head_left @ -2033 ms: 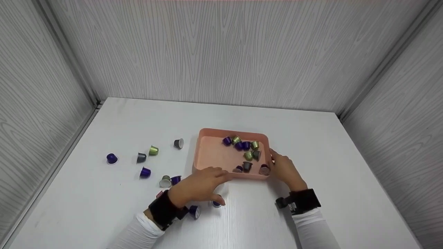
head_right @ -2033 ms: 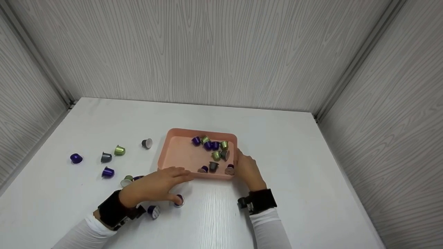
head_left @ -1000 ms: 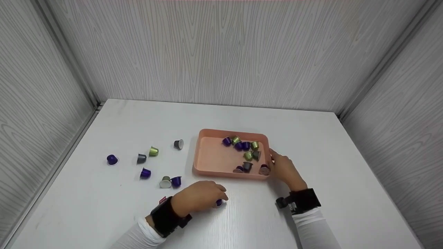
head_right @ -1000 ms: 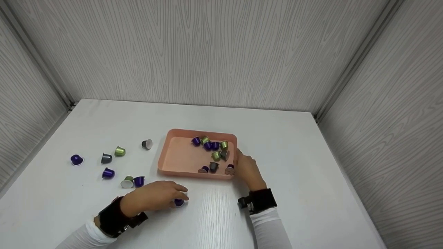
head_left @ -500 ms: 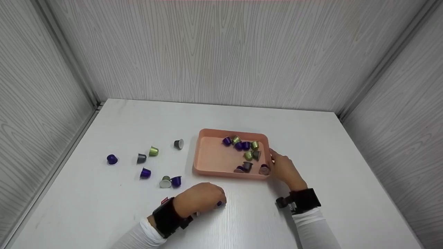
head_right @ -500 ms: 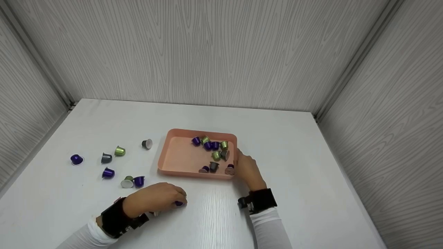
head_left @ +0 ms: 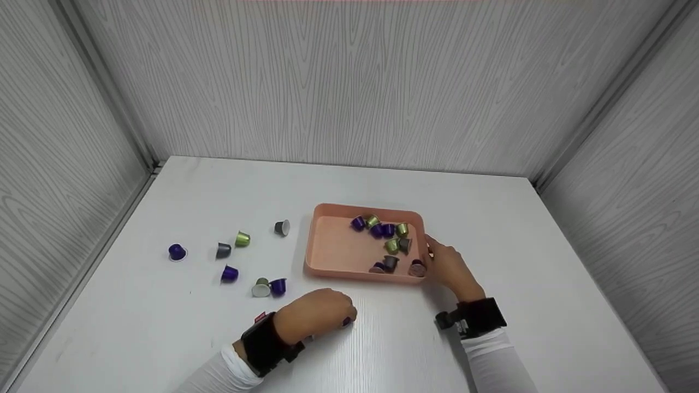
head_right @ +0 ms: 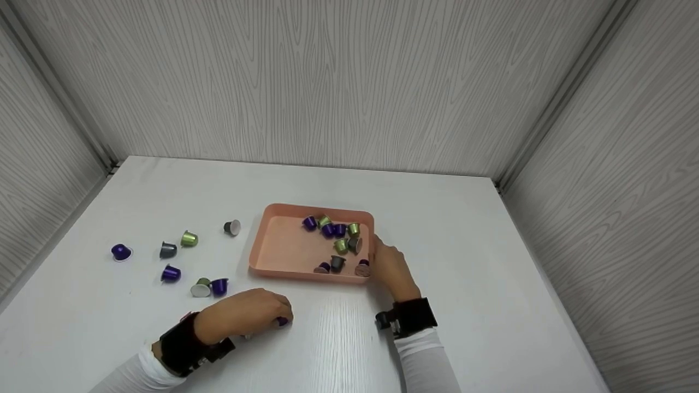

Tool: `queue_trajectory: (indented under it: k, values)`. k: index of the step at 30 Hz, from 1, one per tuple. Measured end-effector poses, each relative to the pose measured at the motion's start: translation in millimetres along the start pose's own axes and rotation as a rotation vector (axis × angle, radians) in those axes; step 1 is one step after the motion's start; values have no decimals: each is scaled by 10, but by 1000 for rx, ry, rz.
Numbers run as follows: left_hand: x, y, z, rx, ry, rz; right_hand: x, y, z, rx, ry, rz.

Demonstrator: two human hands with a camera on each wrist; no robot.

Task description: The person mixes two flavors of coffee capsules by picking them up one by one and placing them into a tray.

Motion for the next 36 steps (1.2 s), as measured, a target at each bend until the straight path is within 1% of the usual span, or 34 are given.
queue_trajectory:
  k: [4, 12, 15, 20, 23, 28, 31, 36]
  values:
    - [-13, 2, 24, -13, 13, -3, 6, 3, -4, 12, -5, 3]
    - [-138, 5, 61, -20, 65, -61, -1, 7, -5, 0, 3, -4]
    - [-156, -3, 89, -46, 76, -71, 0, 10, -1, -8, 0, -9]
    - [-224, 3, 138, -85, 77, -128, 15, 18, -14, -1, -15, -2]
    - [-278, 9, 160, -94, 77, -165, 16, 19, -13, 2, -23, -2]
    - [-349, 17, 195, -105, 92, -207, 12, 15, -8, -3, -19, -10]
    - [-360, 24, 232, -132, 128, -198, 6, 14, 1, -14, -16, -20]
    - [-338, 29, 325, -195, 150, -148, -7, 12, 5, -23, -9, -34]
Point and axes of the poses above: each hand's wrist, its own y-axis away from the middle knuckle, its own x-axis out of the palm, z = x × y, the point moved 9 cm from there along -y, towards the middle knuckle, and after that the axes turned 5 degrees about -z, right-handed, at the moved point
